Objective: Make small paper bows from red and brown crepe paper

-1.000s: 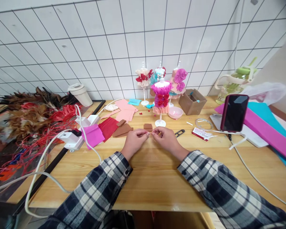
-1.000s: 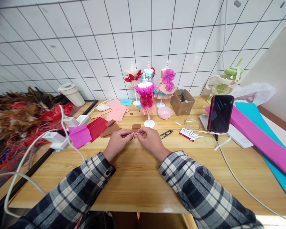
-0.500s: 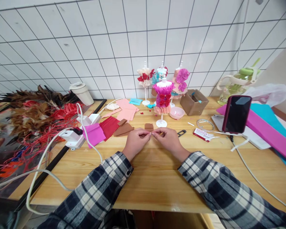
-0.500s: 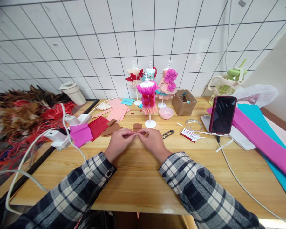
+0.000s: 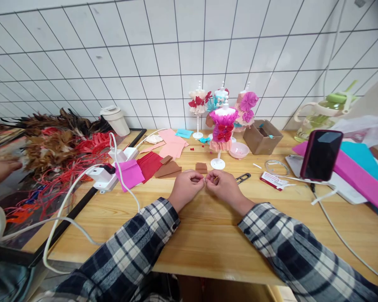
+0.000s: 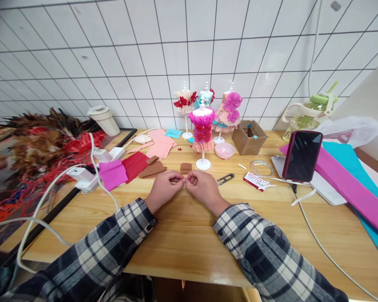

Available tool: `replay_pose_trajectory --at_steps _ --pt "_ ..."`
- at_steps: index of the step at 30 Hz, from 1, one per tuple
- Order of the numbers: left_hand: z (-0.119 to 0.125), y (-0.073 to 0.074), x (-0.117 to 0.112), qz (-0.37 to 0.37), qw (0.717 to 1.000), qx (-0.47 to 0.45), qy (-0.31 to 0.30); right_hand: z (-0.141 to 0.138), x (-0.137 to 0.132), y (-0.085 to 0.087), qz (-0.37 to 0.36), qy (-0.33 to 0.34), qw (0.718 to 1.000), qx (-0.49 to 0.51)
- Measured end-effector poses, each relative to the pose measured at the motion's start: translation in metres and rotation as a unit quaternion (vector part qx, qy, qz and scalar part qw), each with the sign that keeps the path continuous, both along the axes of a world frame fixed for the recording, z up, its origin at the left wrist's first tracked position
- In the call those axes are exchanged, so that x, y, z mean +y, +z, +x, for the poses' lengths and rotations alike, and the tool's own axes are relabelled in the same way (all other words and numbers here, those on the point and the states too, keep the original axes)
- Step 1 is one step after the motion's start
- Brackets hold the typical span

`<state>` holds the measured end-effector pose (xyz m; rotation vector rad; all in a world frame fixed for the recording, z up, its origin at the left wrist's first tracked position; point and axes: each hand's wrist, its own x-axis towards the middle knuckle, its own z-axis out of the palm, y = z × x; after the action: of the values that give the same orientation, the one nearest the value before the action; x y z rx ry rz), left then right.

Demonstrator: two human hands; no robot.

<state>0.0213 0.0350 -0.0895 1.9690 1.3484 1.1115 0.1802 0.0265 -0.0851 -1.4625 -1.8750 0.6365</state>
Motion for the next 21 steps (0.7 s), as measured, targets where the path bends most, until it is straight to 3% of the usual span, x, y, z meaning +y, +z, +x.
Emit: replay_pose_trajectory --at_steps 5,9,15,21 --pt "0.002 0.002 0.000 -0.019 0.998 -0.054 0.003 0.001 0.002 -0.003 0.000 -0.018 0.999 0.040" --pt "0.001 0.010 -0.002 0.005 0.998 -0.053 0.026 0.000 0.001 0.000 -0.054 -0.003 0.992 0.114" --pt "-0.001 0.013 -0.007 0.071 0.997 -0.022 0.025 -0.004 -0.002 0.003 -0.108 0.011 0.970 0.219" --pt "0.000 0.016 -0.012 0.102 0.994 0.033 -0.002 -0.002 0.001 0.000 -0.119 0.015 0.968 0.219"
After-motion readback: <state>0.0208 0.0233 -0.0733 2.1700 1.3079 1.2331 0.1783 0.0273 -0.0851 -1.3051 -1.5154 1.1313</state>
